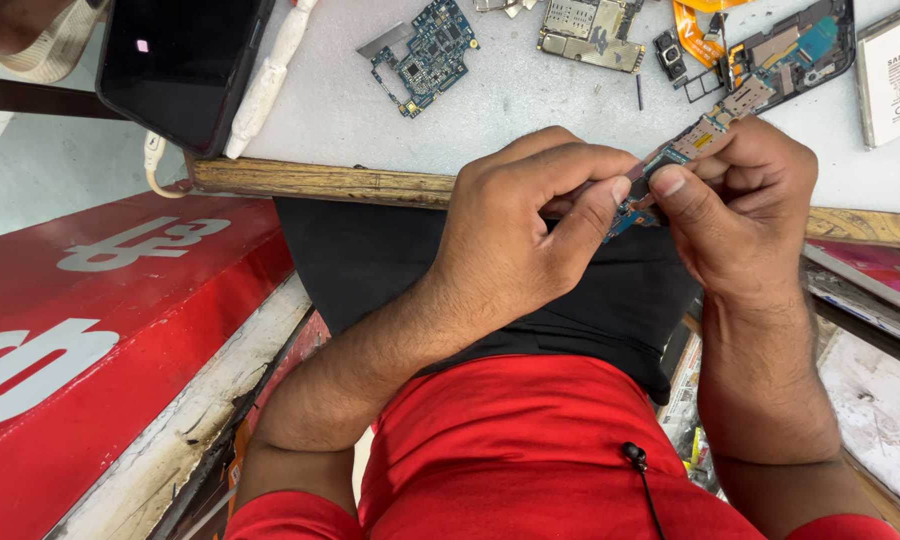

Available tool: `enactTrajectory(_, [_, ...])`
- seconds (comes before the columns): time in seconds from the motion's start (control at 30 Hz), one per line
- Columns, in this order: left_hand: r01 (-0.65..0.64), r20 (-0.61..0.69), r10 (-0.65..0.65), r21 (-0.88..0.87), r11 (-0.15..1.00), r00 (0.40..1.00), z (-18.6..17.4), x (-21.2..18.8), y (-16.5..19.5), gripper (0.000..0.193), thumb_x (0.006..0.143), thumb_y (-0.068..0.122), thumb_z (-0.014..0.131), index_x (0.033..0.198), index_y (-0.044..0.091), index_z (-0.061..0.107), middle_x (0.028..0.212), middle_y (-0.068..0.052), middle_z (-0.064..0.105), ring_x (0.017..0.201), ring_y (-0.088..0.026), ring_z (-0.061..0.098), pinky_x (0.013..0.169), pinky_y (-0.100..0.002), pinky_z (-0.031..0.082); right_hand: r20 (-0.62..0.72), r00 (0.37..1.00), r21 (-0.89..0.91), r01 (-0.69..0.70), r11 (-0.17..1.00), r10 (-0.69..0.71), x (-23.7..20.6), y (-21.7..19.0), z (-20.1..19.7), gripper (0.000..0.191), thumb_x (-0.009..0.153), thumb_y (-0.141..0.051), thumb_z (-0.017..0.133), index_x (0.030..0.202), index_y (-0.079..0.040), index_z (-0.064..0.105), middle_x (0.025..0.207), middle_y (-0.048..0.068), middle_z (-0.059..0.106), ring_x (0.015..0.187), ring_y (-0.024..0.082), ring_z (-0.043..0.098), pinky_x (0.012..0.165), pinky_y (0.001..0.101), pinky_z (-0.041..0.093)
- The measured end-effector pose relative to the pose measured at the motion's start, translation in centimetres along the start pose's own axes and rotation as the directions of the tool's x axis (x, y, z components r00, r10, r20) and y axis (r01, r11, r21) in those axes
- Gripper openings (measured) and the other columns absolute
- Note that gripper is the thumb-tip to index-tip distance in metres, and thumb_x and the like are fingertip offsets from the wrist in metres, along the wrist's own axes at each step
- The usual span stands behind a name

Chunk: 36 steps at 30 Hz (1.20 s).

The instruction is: The person handles a small blue circuit board, removes a metal bracket, cleans the board with a white tool, and reattaches the bracket. They then pick up a larger circuit board and align it with the smaller board.

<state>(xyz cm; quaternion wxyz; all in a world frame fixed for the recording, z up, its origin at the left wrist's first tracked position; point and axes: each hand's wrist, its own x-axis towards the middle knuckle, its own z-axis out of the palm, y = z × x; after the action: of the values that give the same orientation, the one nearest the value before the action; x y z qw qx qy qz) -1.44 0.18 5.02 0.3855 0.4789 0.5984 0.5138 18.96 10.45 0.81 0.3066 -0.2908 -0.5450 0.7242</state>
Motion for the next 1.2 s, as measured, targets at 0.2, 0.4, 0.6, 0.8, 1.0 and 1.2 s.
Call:
enactTrajectory(0.2, [0.012,0.01,-0.011,-0.073,0.997,1.0,-0.3,0.7,0.1,0.012,0.108,0.013,0.068,0.119,0.01,0.071,0.087,-0.001,0.068,0.067,-0.005,0.064,0.059,-0.02,0.054,-0.069,0.997,0.047,-0.031,0.998,0.034,-0.1,-0.2,0.6,0.014,0.106,-0.006,0.074,0.106,0.005,0.065,0.088,0.009,0.071,0.07,0.006,0.061,0.065,0.0181,0.049])
enactTrajectory(0.4, [-0.107,0.01,0.107,0.22,0.97,0.994,-1.7,0.7,0.6,0.017,0.106,0.009,0.066,0.122,0.01,0.068,0.099,-0.002,0.069,0.08,-0.014,0.072,0.068,-0.025,0.061,-0.056,0.998,-0.115,0.015,0.993,-0.021,-0.2,0.1,1.0,0.013,0.11,-0.001,0.073,0.103,0.005,0.064,0.087,0.007,0.069,0.071,0.005,0.06,0.067,0.0162,0.049])
enactTrajectory(0.6, [-0.105,0.043,0.096,0.417,0.903,0.994,-1.7,0.7,0.9,0.009,0.099,0.016,0.073,0.106,0.011,0.071,0.098,-0.003,0.068,0.078,-0.02,0.072,0.067,-0.034,0.059,-0.049,0.999,-0.308,-0.013,0.951,-0.002,-0.1,-0.1,1.8,0.014,0.109,0.002,0.076,0.101,0.005,0.065,0.081,0.003,0.066,0.069,0.0,0.056,0.061,0.0124,0.042])
enactTrajectory(0.8, [-0.169,0.004,0.21,0.608,0.776,0.978,-0.4,0.8,0.8,0.017,0.093,0.015,0.075,0.104,0.003,0.069,0.094,-0.007,0.062,0.077,-0.02,0.07,0.063,-0.031,0.057,-0.019,0.999,-0.416,0.021,0.909,-0.032,0.0,-0.3,2.3,0.013,0.107,-0.001,0.077,0.102,0.005,0.067,0.074,0.0,0.062,0.061,-0.001,0.051,0.054,0.0133,0.037])
enactTrajectory(1.0, [-0.239,0.015,0.305,0.656,0.716,0.952,-0.2,0.9,-0.3,0.021,0.089,0.015,0.078,0.102,0.004,0.067,0.093,-0.006,0.058,0.079,-0.017,0.065,0.061,-0.031,0.055,-0.01,0.999,-0.419,0.032,0.908,-0.04,0.3,-0.4,2.5,0.011,0.107,-0.001,0.077,0.104,0.005,0.068,0.074,0.001,0.063,0.061,-0.001,0.05,0.053,0.0131,0.035])
enactTrajectory(1.2, [-0.294,0.026,0.363,0.642,0.709,0.932,-0.8,0.8,-0.7,0.021,0.085,0.013,0.077,0.1,0.003,0.067,0.093,-0.006,0.057,0.078,-0.018,0.063,0.061,-0.031,0.054,0.009,0.999,-0.507,0.032,0.862,-0.031,0.1,-0.6,2.8,0.01,0.107,0.002,0.077,0.103,0.006,0.069,0.077,0.004,0.067,0.064,0.0,0.054,0.055,0.0132,0.038])
